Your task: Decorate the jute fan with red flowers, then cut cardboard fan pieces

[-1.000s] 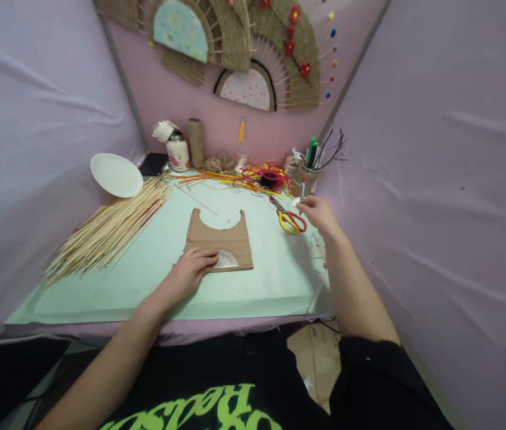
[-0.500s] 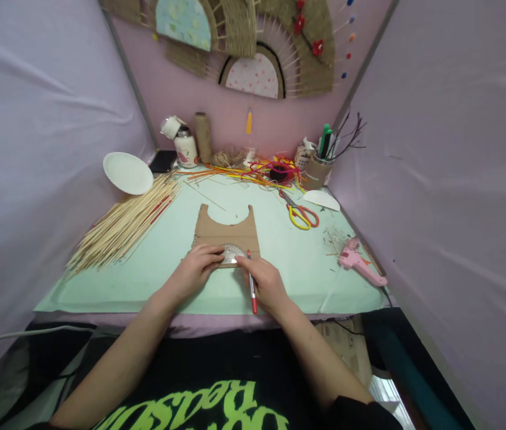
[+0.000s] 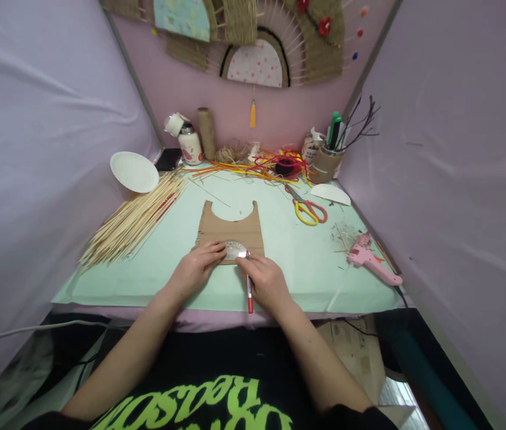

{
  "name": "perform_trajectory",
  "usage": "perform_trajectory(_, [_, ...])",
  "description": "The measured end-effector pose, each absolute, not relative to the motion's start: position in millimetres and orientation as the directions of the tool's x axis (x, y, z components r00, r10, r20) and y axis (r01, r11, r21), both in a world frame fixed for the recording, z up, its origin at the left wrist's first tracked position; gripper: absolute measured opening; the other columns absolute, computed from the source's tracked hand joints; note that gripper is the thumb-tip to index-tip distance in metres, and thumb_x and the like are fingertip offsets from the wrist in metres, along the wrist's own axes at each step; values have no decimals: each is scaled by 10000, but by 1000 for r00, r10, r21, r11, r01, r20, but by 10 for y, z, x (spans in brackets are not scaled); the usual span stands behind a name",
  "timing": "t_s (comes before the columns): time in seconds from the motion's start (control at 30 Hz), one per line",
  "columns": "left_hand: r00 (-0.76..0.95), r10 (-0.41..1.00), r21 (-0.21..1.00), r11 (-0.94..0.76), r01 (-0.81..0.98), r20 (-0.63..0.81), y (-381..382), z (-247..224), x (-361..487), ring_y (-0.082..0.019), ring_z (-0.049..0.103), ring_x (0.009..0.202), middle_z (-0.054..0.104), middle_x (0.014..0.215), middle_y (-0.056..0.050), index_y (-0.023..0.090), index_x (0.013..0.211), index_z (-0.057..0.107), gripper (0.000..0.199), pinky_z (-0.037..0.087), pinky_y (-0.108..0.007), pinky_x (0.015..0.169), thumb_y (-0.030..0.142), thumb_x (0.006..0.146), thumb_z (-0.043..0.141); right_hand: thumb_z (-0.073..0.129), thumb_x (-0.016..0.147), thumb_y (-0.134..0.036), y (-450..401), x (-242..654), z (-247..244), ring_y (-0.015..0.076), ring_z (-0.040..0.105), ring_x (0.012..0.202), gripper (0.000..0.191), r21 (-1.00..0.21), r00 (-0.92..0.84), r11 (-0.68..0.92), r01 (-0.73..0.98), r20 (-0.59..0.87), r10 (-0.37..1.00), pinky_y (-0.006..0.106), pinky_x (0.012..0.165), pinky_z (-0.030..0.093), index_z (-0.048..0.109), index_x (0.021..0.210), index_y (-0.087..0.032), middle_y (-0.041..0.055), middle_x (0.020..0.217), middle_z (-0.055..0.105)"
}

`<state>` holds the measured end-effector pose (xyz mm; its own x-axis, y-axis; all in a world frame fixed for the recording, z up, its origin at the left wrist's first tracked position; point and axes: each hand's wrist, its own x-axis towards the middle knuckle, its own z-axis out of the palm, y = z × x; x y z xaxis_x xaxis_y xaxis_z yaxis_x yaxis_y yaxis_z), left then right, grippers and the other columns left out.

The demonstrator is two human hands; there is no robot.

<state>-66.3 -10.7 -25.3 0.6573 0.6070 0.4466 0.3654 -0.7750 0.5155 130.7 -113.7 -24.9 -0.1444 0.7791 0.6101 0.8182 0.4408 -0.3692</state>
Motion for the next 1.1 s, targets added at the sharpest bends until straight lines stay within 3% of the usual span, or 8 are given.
perform_trajectory(0.27, [658,628,521,-757,394,415,-98,-272,-659,-224,576,1230,678,1220,-93,186,1076,722,283,492,-426,1027,229,948,473,475,915,-110,-1138,1315,-263,257,648,1014,388,-414,-128,442,796,598,791,416,826,554,618,1249,-247,85,1032,728])
perform_trajectory(0.43, [659,613,505,-772,385,435,-97,-270,-661,-227,596,1204,683,1210,-91,186,1073,724,280,493,-434,1025,221,945,477,498,928,-164,-1150,1259,-189,218,628,980,392,-537,-14,415,735,599,800,392,847,538,587,1292,-277,67,1031,690])
perform_trajectory(0.6, [659,608,507,-776,375,444,-98,-266,-661,-235,599,1200,674,1221,-103,172,1075,726,273,503,-424,1015,203,934,495,495,932,-251,-1131,1063,-92,186,634,831,208,-758,220,302,578,502,837,335,754,520,674,1029,-210,64,910,667])
perform_trajectory(0.7, [661,613,507,-772,384,433,-101,-259,-658,-238,605,1191,671,1226,-103,165,1074,727,270,506,-419,1012,194,930,501,518,897,-281,-1074,965,-105,152,584,638,126,-845,359,161,510,379,853,285,614,484,604,846,-205,4,725,619])
perform_trajectory(0.83, [660,625,523,-759,388,418,-105,-256,-651,-227,597,1203,665,1239,-92,182,1079,726,267,493,-416,1026,202,932,504,575,837,-296,-1030,920,-144,137,544,594,138,-844,397,102,527,350,848,267,588,447,509,746,-216,-30,662,538])
perform_trajectory(1.1, [661,625,526,-757,387,415,-106,-240,-645,-226,603,1193,666,1236,-99,175,1068,729,266,491,-405,1021,206,932,502,591,860,-339,-1063,950,-156,145,563,646,162,-858,422,80,507,328,845,271,639,450,560,774,-205,-15,695,588])
